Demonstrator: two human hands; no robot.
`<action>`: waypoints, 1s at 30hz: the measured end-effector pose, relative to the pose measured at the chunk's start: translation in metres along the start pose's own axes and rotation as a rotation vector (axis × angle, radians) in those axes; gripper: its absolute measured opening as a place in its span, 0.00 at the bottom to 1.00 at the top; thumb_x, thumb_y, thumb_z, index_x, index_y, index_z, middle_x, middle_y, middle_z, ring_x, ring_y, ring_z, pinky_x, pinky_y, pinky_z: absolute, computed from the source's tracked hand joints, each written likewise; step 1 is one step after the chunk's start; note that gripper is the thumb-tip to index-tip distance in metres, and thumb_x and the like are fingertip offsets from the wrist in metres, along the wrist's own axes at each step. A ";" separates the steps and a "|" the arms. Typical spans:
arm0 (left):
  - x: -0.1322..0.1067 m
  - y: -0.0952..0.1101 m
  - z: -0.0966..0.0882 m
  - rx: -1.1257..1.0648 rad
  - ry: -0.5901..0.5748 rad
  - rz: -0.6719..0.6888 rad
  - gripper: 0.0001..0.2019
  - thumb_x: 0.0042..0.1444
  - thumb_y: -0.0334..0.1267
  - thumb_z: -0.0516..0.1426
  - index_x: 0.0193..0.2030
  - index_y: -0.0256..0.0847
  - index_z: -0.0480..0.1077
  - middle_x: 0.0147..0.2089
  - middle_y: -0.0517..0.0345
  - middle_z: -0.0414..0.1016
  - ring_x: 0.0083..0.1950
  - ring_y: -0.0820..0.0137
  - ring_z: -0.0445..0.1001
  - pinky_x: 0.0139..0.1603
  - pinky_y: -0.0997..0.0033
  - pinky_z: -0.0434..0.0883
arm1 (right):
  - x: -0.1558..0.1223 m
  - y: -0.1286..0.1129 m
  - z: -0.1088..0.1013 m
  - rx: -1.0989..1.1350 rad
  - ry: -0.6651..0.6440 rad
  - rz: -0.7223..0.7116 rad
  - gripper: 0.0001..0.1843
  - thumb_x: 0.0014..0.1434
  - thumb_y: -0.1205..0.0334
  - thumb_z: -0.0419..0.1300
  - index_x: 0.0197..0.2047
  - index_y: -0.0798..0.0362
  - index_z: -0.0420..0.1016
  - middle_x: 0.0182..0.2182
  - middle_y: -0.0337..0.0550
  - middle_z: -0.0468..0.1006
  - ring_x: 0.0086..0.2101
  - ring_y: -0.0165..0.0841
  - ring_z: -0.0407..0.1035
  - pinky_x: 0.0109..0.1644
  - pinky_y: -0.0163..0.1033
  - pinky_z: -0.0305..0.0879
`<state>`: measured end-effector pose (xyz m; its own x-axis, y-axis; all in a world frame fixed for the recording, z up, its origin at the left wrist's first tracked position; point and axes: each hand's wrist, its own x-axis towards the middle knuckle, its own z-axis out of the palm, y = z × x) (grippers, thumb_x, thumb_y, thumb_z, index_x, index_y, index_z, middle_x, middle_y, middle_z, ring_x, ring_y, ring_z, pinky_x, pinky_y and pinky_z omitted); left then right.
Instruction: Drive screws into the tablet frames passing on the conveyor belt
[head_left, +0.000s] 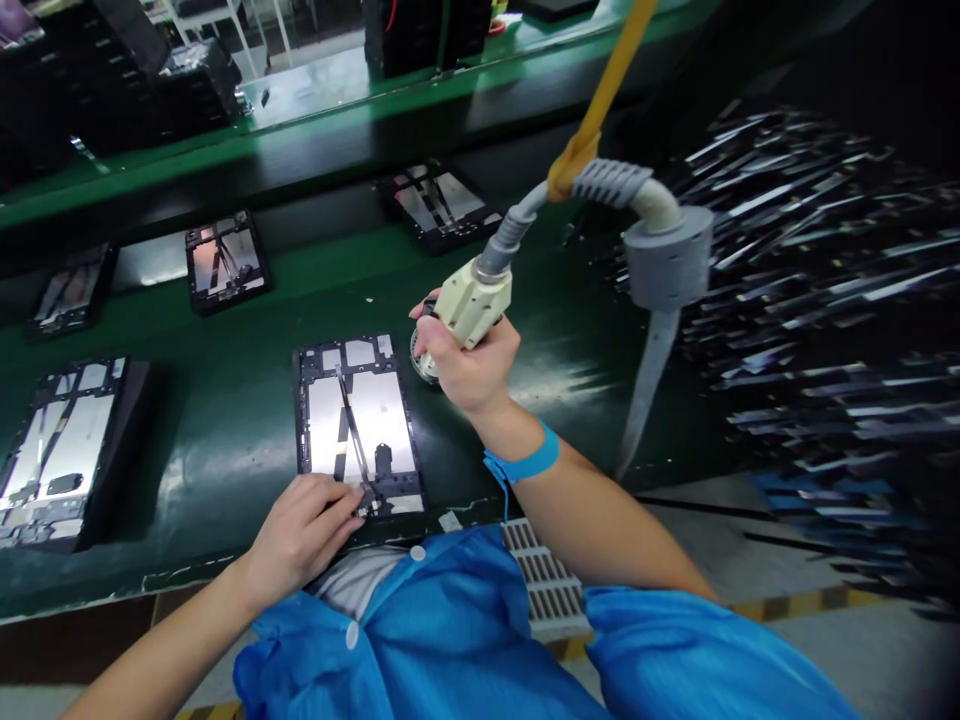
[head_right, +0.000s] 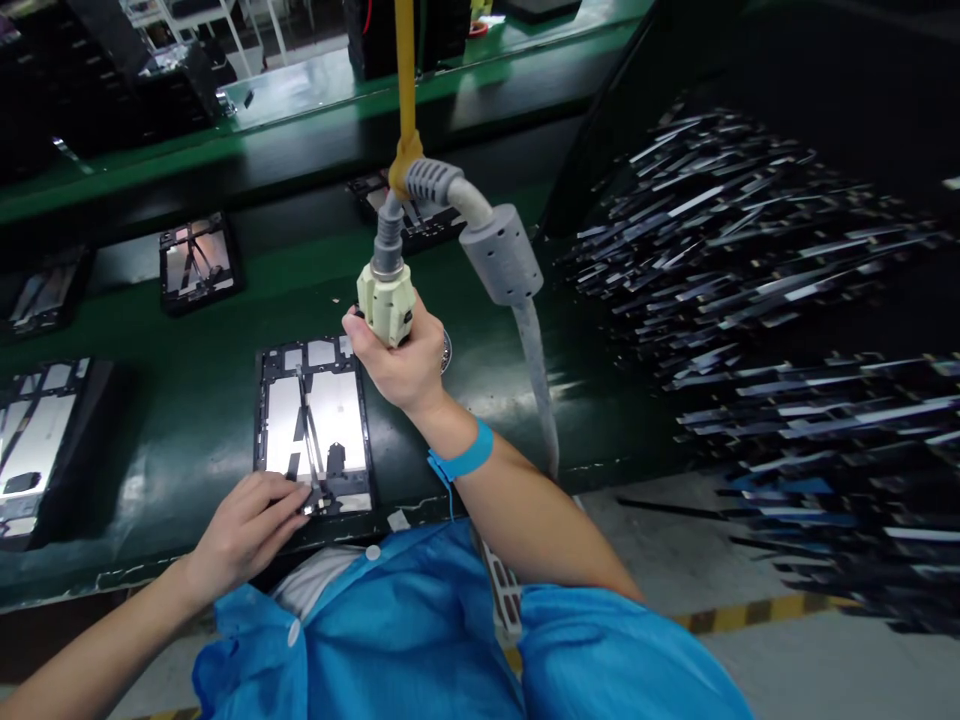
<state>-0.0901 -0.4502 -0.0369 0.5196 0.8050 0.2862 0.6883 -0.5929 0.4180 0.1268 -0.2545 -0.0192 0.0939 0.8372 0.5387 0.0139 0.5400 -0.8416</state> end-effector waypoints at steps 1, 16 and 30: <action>-0.001 -0.001 0.001 0.030 0.007 0.050 0.18 0.64 0.29 0.60 0.61 0.40 0.70 0.50 0.48 0.80 0.50 0.64 0.76 0.51 0.61 0.76 | 0.000 0.001 0.000 -0.006 0.005 -0.007 0.12 0.61 0.54 0.65 0.45 0.50 0.76 0.36 0.40 0.81 0.37 0.35 0.79 0.44 0.45 0.79; -0.006 0.007 0.019 0.205 0.124 -0.032 0.13 0.62 0.28 0.61 0.53 0.40 0.76 0.48 0.51 0.80 0.54 0.60 0.75 0.68 0.40 0.67 | 0.002 0.006 -0.003 0.038 0.060 -0.013 0.13 0.60 0.50 0.68 0.43 0.48 0.76 0.34 0.39 0.81 0.34 0.37 0.79 0.42 0.48 0.80; 0.072 -0.067 0.035 0.266 0.268 -0.242 0.09 0.67 0.38 0.58 0.49 0.44 0.80 0.53 0.46 0.78 0.63 0.49 0.71 0.62 0.30 0.67 | 0.001 0.015 -0.007 -0.018 0.082 -0.025 0.11 0.58 0.56 0.69 0.43 0.49 0.78 0.35 0.40 0.82 0.33 0.36 0.79 0.40 0.46 0.80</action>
<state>-0.0803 -0.3531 -0.0746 0.2020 0.8775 0.4349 0.8984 -0.3429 0.2745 0.1337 -0.2457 -0.0318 0.1744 0.8135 0.5548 0.0347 0.5580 -0.8291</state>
